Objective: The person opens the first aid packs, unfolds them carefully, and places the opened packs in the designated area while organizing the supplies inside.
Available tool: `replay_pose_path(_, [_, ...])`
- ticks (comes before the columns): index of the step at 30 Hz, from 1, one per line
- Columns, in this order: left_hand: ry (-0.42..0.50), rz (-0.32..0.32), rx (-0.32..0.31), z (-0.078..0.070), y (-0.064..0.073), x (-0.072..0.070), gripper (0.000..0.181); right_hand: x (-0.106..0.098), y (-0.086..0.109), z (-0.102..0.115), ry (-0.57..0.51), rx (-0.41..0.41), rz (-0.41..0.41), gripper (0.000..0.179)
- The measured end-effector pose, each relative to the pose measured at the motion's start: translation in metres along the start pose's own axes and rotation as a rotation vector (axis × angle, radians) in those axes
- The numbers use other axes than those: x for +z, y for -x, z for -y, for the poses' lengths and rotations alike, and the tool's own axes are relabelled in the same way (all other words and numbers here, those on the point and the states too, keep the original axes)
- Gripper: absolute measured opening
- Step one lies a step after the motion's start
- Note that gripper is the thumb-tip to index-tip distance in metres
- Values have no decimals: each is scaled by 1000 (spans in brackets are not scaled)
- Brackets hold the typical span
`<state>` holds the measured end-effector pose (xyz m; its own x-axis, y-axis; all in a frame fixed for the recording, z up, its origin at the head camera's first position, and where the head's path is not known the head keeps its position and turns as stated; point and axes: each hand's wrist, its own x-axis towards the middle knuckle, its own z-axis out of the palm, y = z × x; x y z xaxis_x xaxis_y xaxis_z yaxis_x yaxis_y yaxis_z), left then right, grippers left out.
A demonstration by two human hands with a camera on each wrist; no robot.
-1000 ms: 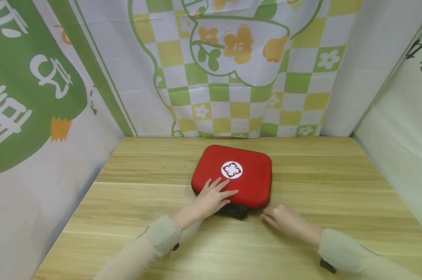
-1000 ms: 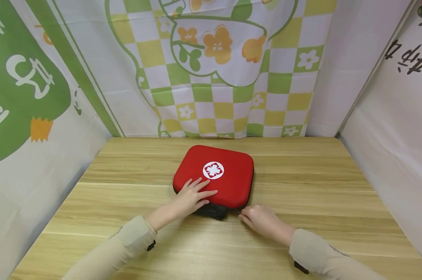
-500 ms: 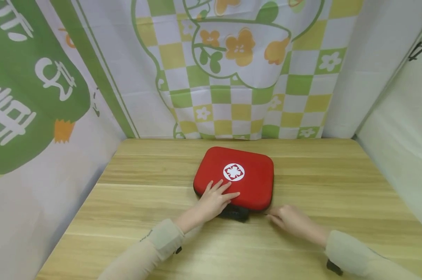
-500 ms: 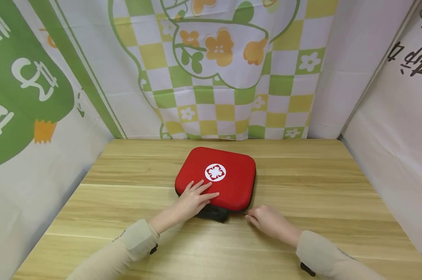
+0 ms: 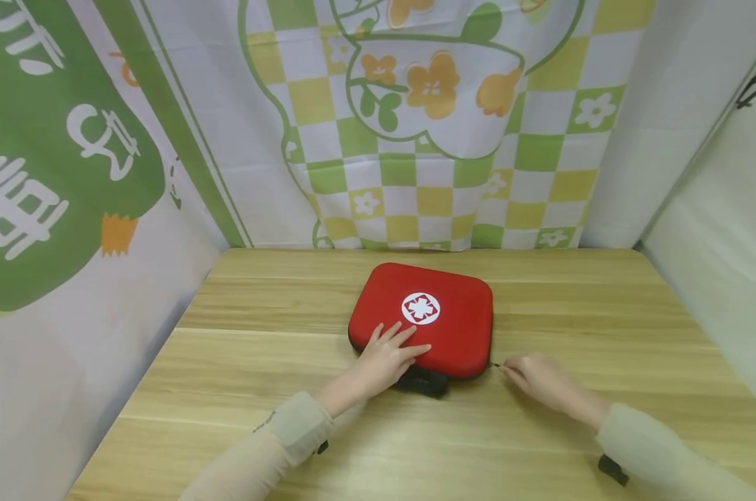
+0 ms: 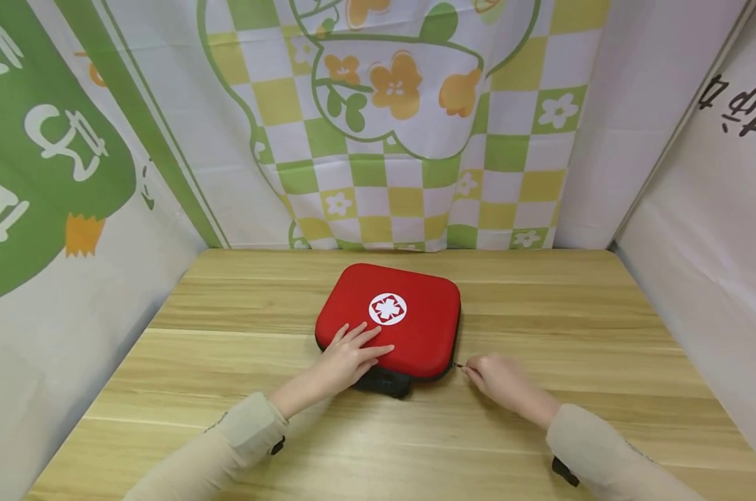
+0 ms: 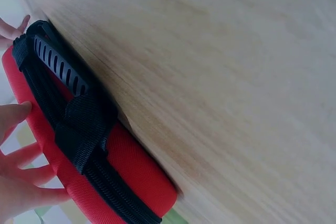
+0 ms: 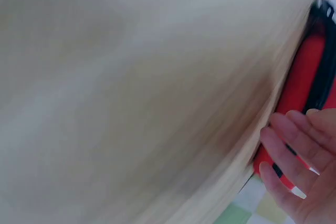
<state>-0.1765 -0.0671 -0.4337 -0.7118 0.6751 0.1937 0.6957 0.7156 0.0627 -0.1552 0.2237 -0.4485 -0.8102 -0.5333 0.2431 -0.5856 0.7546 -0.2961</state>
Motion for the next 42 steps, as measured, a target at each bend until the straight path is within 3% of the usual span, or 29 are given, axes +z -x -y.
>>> replay_pose_path(8, [2,-4,10,0,0,-1,41,-6,-23,-27,1,94,63,12])
replay_pose_path(15, [28,-4,10,-1,0,-5,40,-8,-42,-47,55,115,12,14])
replay_pose_path(21, [38,9,4,-1,0,-4,41,-10,-60,-61,52,200,58,23])
replay_pose_path(25, [29,13,-1,-1,0,-4,42,-11,-67,-65,72,200,56,26])
replay_pose_path(33, [-8,-15,26,5,4,-5,41,-10,-60,-61,101,134,10,25])
replay_pose_path(42, [98,-71,72,40,13,-4,34,-10,-31,-41,73,83,56,19])
